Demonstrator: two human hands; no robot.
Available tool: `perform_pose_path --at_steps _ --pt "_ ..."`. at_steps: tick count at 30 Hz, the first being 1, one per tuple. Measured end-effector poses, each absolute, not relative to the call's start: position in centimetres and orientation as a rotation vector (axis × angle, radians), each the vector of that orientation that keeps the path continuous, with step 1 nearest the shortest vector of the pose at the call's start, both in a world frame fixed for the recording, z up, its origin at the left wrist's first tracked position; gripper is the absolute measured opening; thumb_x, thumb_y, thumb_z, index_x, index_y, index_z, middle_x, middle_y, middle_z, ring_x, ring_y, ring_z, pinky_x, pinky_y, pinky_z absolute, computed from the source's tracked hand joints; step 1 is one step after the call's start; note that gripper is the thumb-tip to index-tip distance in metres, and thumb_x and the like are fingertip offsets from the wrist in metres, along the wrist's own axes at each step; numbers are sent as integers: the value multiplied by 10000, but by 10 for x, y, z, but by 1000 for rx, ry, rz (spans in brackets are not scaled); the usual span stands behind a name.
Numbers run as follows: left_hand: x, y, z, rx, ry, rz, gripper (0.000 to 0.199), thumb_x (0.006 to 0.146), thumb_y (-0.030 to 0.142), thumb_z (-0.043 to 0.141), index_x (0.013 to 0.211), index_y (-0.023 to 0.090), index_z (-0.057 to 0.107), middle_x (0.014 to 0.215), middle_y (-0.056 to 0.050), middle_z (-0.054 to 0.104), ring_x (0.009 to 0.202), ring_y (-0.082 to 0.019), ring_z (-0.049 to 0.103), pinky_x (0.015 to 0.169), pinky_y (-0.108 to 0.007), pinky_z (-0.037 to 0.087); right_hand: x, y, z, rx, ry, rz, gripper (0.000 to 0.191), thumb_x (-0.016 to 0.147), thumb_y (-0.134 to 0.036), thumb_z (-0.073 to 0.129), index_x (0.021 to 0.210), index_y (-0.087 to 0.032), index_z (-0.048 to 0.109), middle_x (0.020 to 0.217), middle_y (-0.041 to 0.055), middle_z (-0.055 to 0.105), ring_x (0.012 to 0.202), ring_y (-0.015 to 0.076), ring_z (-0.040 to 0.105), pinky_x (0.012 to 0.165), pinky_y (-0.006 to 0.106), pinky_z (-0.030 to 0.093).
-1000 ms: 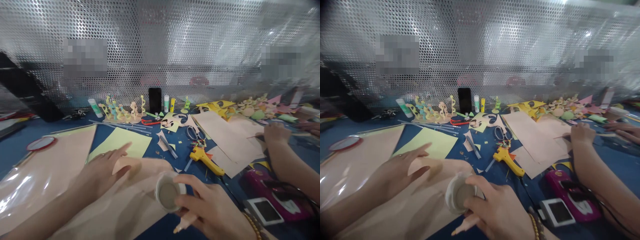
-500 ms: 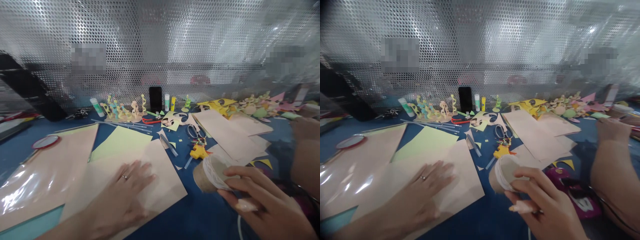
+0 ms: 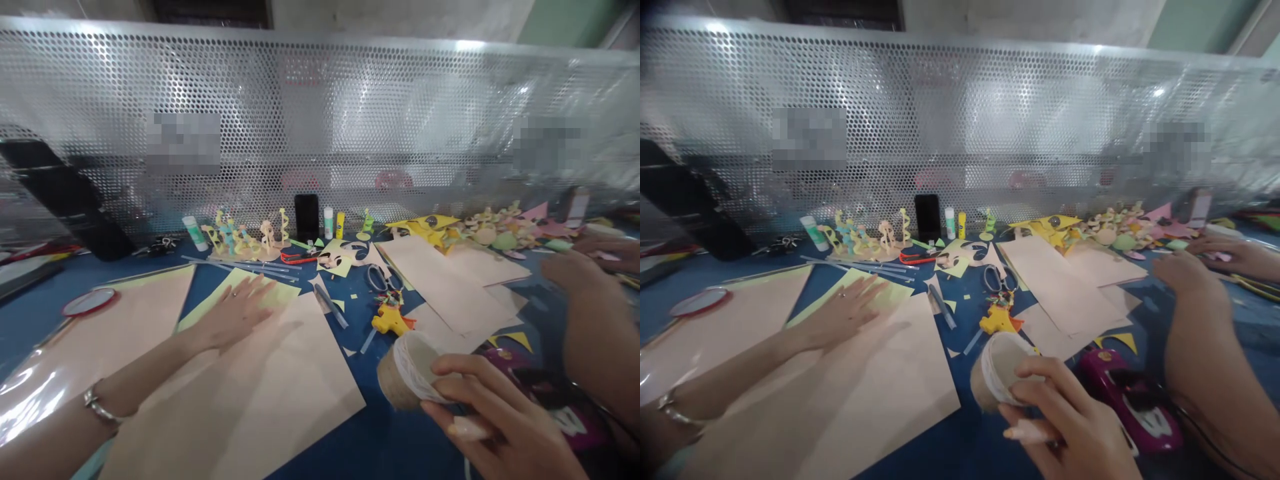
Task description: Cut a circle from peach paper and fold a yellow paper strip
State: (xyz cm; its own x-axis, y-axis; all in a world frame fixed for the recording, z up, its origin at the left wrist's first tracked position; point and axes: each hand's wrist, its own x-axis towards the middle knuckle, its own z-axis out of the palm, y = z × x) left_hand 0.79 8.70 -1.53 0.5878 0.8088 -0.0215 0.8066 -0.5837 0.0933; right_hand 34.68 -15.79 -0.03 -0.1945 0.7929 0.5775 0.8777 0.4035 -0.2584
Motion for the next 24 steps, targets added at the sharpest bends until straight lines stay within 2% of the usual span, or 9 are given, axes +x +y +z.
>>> perform_pose_path --at_steps 4,7,10,12,14,15,19,24 --pt "30 111 13 2773 1330 173 647 911 598 258 1471 275 245 1563 -75 218 1430 -313 145 1109 -573 139 340 -152 5 -1376 -2091 -114 75 848 -181 580 918 -205 584 981 77 633 740 119 702 635 145 567" --pt "67 126 28 2828 1183 237 637 911 600 278 1451 263 302 1533 -54 310 1408 -268 239 1117 -460 228 333 -146 6 -1314 -2144 -64 98 846 -157 579 932 -205 586 983 72 634 749 110 698 641 151 565" --pt "118 137 30 2873 1015 227 695 876 609 406 1456 246 285 1507 -81 359 1361 -272 334 1088 -406 301 324 -139 5 -1262 -2137 -1 92 844 -137 575 904 -206 585 963 55 637 695 91 687 573 137 543" --pt "153 143 26 2899 922 200 755 837 593 518 1450 216 291 1520 -122 315 1366 -310 309 1088 -462 294 319 -134 3 -1241 -2123 -3 76 849 -140 563 874 -207 587 936 44 642 638 85 672 504 136 513" --pt "184 150 21 2916 871 184 635 865 485 560 1405 217 358 1492 -127 341 1316 -331 374 1050 -561 313 314 -130 2 -1203 -2103 -79 75 856 -150 545 838 -206 590 886 34 649 581 88 657 440 144 480" --pt "196 154 19 2921 865 183 571 877 436 568 1375 215 398 1462 -124 377 1281 -328 414 1026 -570 343 313 -128 0 -1182 -2095 -117 84 861 -156 534 824 -205 591 865 31 651 558 90 650 420 148 468" --pt "224 169 13 2921 890 158 369 901 325 565 1245 200 522 1308 -103 521 1115 -265 553 923 -497 467 312 -124 -7 -1157 -2103 -148 85 884 -210 529 826 -205 591 856 26 660 486 79 606 384 156 439" --pt "222 193 21 2866 1061 169 282 909 311 556 1164 191 571 1205 -88 586 1010 -225 603 853 -435 513 312 -123 -12 -1183 -2115 -213 90 888 -221 526 818 -219 583 840 11 662 460 87 589 360 182 414"
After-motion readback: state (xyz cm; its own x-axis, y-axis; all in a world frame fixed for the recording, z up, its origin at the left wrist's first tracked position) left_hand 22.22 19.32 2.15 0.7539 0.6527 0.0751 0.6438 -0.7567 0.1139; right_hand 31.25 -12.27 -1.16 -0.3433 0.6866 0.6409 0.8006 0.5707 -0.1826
